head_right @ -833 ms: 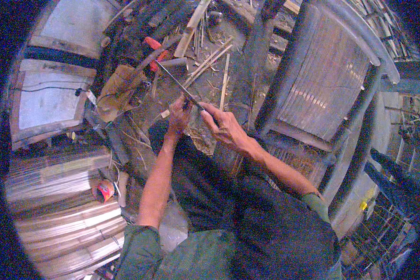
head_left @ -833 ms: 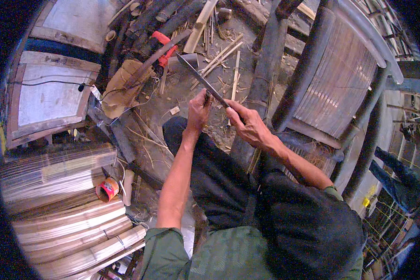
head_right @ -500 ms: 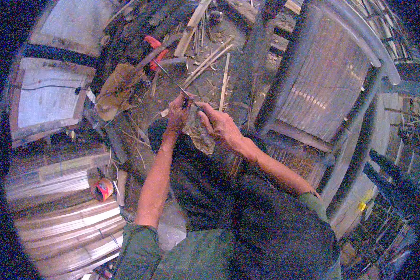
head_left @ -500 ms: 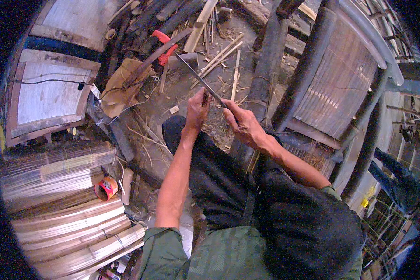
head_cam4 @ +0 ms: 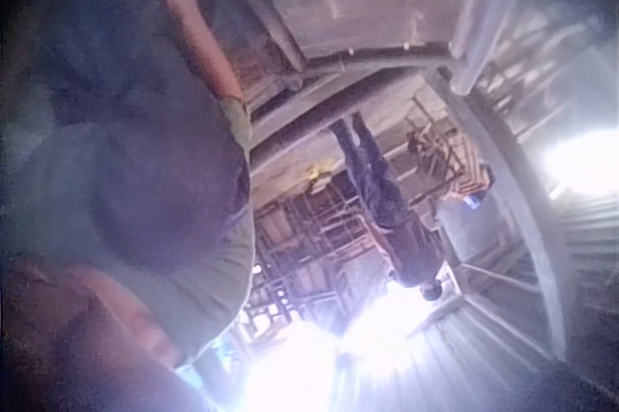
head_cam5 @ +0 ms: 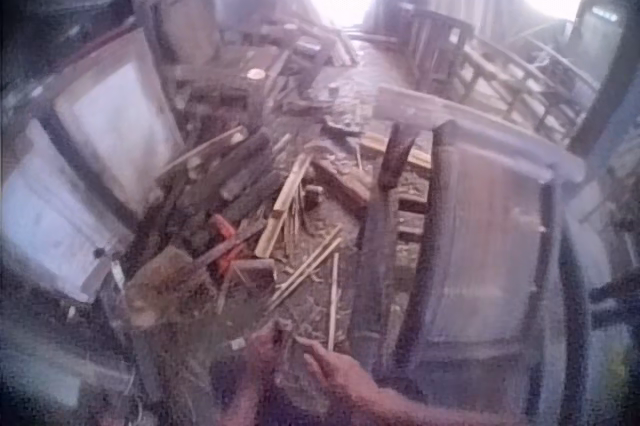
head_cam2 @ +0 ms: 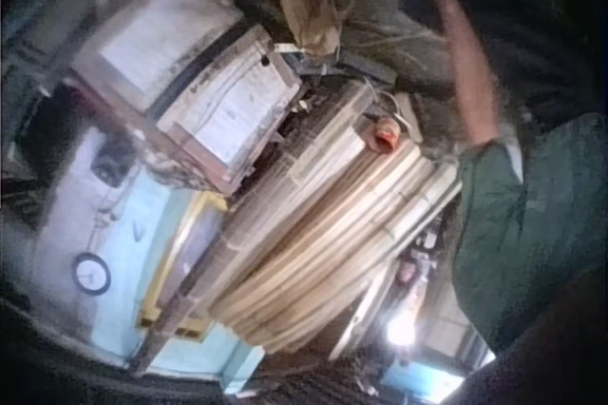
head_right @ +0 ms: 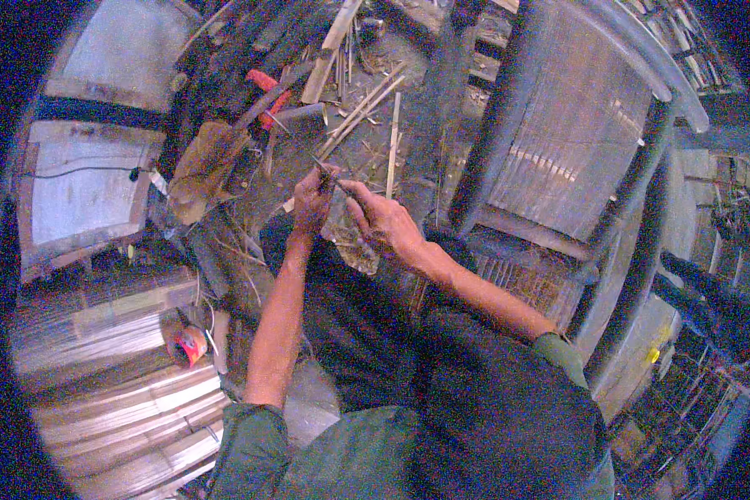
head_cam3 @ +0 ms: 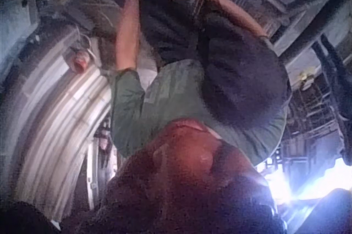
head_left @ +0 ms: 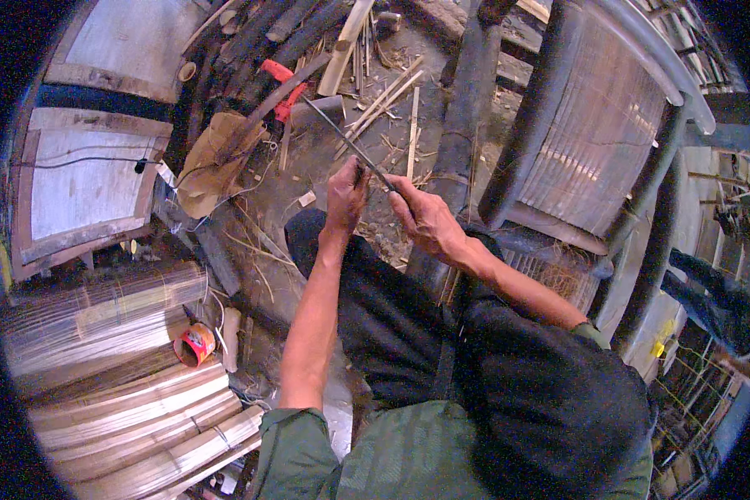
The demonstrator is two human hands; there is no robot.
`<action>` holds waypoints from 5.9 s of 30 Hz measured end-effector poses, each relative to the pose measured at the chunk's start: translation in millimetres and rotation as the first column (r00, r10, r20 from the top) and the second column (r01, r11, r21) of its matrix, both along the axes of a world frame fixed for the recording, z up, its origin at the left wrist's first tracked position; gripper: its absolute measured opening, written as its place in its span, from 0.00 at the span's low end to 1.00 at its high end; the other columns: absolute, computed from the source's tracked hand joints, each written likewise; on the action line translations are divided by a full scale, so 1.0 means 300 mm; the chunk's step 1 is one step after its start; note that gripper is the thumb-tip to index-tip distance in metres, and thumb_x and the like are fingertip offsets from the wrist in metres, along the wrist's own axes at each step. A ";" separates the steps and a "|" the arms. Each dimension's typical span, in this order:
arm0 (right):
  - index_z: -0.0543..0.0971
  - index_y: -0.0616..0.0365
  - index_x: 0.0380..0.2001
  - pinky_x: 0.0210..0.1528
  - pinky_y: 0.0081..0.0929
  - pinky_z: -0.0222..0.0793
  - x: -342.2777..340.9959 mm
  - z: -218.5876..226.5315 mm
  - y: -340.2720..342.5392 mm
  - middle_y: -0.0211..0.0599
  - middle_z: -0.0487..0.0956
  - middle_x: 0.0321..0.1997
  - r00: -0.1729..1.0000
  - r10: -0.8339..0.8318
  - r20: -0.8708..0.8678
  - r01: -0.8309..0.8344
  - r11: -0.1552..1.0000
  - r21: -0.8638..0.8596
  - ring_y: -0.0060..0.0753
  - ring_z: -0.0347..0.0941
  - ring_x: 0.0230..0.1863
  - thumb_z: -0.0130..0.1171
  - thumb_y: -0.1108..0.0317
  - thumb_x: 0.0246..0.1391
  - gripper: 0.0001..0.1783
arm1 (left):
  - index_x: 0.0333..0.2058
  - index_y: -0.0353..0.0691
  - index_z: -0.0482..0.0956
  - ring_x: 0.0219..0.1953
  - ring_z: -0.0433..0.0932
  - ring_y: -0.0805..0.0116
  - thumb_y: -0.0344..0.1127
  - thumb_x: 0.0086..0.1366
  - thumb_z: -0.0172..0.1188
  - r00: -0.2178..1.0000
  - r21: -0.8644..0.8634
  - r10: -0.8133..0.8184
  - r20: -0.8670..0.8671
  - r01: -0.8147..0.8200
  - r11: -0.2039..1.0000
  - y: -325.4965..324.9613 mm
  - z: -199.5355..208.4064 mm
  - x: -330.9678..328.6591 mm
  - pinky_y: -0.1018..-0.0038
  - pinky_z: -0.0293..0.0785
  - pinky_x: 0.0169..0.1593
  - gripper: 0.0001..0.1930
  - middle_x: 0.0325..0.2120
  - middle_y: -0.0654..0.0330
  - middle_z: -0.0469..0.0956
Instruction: The person repairs a chair by cutting thin wooden strips with a hand saw and inserting them into the chair frame. They repeatedly measure, cut, and fit the strips into place, adjusting the chair as needed.
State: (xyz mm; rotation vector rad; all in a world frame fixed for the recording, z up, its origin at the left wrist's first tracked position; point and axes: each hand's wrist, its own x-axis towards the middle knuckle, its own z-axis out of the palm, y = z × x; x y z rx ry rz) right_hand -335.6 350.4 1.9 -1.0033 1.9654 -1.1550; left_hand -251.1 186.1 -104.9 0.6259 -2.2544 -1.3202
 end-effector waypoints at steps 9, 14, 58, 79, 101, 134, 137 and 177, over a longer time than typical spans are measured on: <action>0.67 0.51 0.57 0.31 0.40 0.69 -0.055 -0.027 0.013 0.47 0.70 0.21 0.997 -0.027 0.070 0.024 0.999 0.046 0.44 0.73 0.24 0.46 0.62 0.66 0.18 | 0.47 0.39 0.76 0.38 0.79 0.57 0.35 0.66 0.56 0.954 -0.606 0.221 -0.204 -0.300 0.737 -0.180 0.774 -0.159 0.66 0.73 0.44 0.13 0.37 0.51 0.79; 0.66 0.49 0.58 0.28 0.42 0.68 0.028 -0.078 -0.024 0.51 0.71 0.21 0.995 -0.005 -0.099 0.011 0.998 0.060 0.48 0.72 0.22 0.47 0.60 0.65 0.19 | 0.51 0.39 0.76 0.52 0.74 0.59 0.39 0.66 0.55 1.000 -0.627 0.026 -0.011 -0.027 0.779 -0.342 0.416 -0.321 0.66 0.69 0.56 0.17 0.49 0.54 0.77; 0.72 0.52 0.34 0.28 0.43 0.74 -0.214 0.603 0.051 0.41 0.79 0.23 0.342 0.411 -0.845 -0.086 0.909 0.408 0.48 0.80 0.27 0.53 0.64 0.53 0.07 | 0.44 0.34 0.76 0.31 0.72 0.81 0.39 0.73 0.47 0.994 0.814 0.087 -0.066 0.003 0.581 0.205 0.684 0.198 0.80 0.70 0.35 0.15 0.31 0.66 0.78; 0.78 0.54 0.29 0.32 0.46 0.72 -0.188 0.448 0.045 0.45 0.80 0.25 0.639 0.318 -0.701 0.045 0.894 0.446 0.51 0.79 0.30 0.62 0.59 0.45 0.12 | 0.44 0.40 0.70 0.20 0.64 0.79 0.41 0.73 0.45 0.931 0.815 -0.218 0.293 -0.124 0.566 0.231 0.605 0.637 0.79 0.65 0.24 0.12 0.21 0.67 0.69; 0.80 0.43 0.35 0.30 0.44 0.76 -0.084 0.253 -0.204 0.36 0.82 0.29 0.556 0.551 -0.623 -0.239 0.823 0.515 0.44 0.81 0.32 0.58 0.55 0.48 0.12 | 0.28 0.38 0.75 0.19 0.69 0.79 0.44 0.72 0.47 0.883 0.374 0.288 0.372 -0.426 0.824 0.318 0.496 0.571 0.76 0.63 0.22 0.18 0.16 0.68 0.70; 0.80 0.52 0.36 0.36 0.47 0.76 -0.635 0.357 -0.162 0.46 0.82 0.32 0.556 0.039 -0.830 0.236 0.950 0.203 0.53 0.79 0.35 0.62 0.56 0.47 0.15 | 0.38 0.42 0.71 0.18 0.63 0.79 0.42 0.74 0.41 0.874 0.751 0.362 0.325 -0.471 0.463 0.374 0.391 0.914 0.81 0.60 0.20 0.12 0.21 0.70 0.66; 0.79 0.47 0.32 0.28 0.48 0.74 -0.484 0.316 -0.180 0.40 0.82 0.28 0.542 0.011 -0.840 0.133 0.986 0.098 0.50 0.80 0.29 0.64 0.56 0.45 0.12 | 0.45 0.40 0.70 0.17 0.64 0.81 0.37 0.74 0.42 0.906 0.699 0.360 0.221 -0.405 0.589 0.214 0.515 0.645 0.81 0.63 0.19 0.10 0.21 0.68 0.65; 0.83 0.49 0.29 0.31 0.43 0.77 -0.410 0.065 -0.260 0.42 0.82 0.26 0.698 0.146 -0.701 0.105 0.948 0.302 0.45 0.81 0.29 0.62 0.55 0.43 0.12 | 0.61 0.42 0.61 0.10 0.55 0.84 0.39 0.74 0.45 0.984 0.920 0.172 0.044 -0.107 0.378 0.264 0.798 0.541 0.84 0.54 0.12 0.20 0.16 0.71 0.59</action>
